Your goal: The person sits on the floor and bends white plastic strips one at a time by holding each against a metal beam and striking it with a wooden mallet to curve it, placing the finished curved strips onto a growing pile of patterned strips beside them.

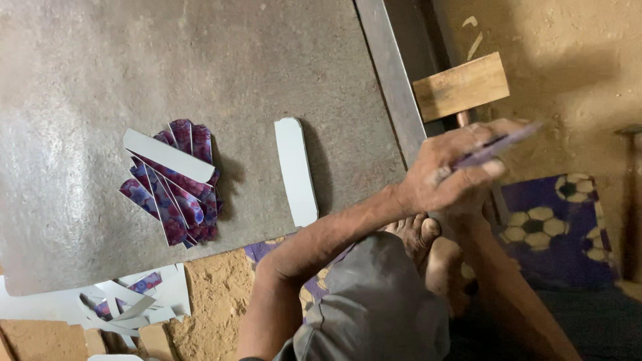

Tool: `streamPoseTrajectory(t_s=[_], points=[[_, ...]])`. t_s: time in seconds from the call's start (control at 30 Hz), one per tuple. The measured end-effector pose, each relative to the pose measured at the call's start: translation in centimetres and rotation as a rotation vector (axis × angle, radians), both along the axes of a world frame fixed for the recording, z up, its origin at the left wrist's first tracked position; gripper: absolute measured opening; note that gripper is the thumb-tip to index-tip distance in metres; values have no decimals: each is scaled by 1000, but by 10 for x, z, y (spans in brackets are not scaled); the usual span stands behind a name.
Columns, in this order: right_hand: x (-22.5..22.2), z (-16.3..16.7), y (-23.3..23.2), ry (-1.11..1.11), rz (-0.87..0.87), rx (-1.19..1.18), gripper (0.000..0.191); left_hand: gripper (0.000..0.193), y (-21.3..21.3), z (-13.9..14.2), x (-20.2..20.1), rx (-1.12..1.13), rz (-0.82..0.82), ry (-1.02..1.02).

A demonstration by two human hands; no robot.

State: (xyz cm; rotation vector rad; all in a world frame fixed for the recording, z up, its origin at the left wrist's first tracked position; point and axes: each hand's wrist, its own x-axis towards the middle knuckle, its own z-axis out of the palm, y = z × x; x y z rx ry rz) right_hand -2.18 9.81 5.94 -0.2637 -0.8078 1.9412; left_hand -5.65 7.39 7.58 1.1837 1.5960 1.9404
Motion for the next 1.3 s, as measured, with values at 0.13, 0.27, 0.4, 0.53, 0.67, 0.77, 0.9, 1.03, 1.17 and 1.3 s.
streamPoseTrajectory(t_s=[0.13,0.27,0.4,0.53,0.67,0.77,0.9,1.03,1.17,1.3], points=[[42,11,39,-656,97,886,33,57,-5,-10,-27,8,30,-253],[70,22,77,-840,414,895,28,61,-11,-10,-61,140,-86,-868],[75,17,83,-941,587,623,24,53,-23,-20,-55,25,99,-914],[73,9,75,-926,547,722,22,44,-51,-37,-2,-113,278,-955],[66,7,66,-914,527,927,22,38,-74,-53,31,-175,255,-1102],[59,7,59,-906,525,992,21,41,-78,-56,32,-158,257,-1052],[59,7,58,-966,512,1081,22,52,-71,-48,36,-149,353,-951],[74,3,76,-1096,397,1155,35,63,-71,-50,27,-312,473,-875],[95,-16,98,-1303,186,1406,50,69,-67,-75,-10,-216,593,-794],[109,-41,109,-1508,292,1562,62,72,-47,-91,-15,-161,592,-727]])
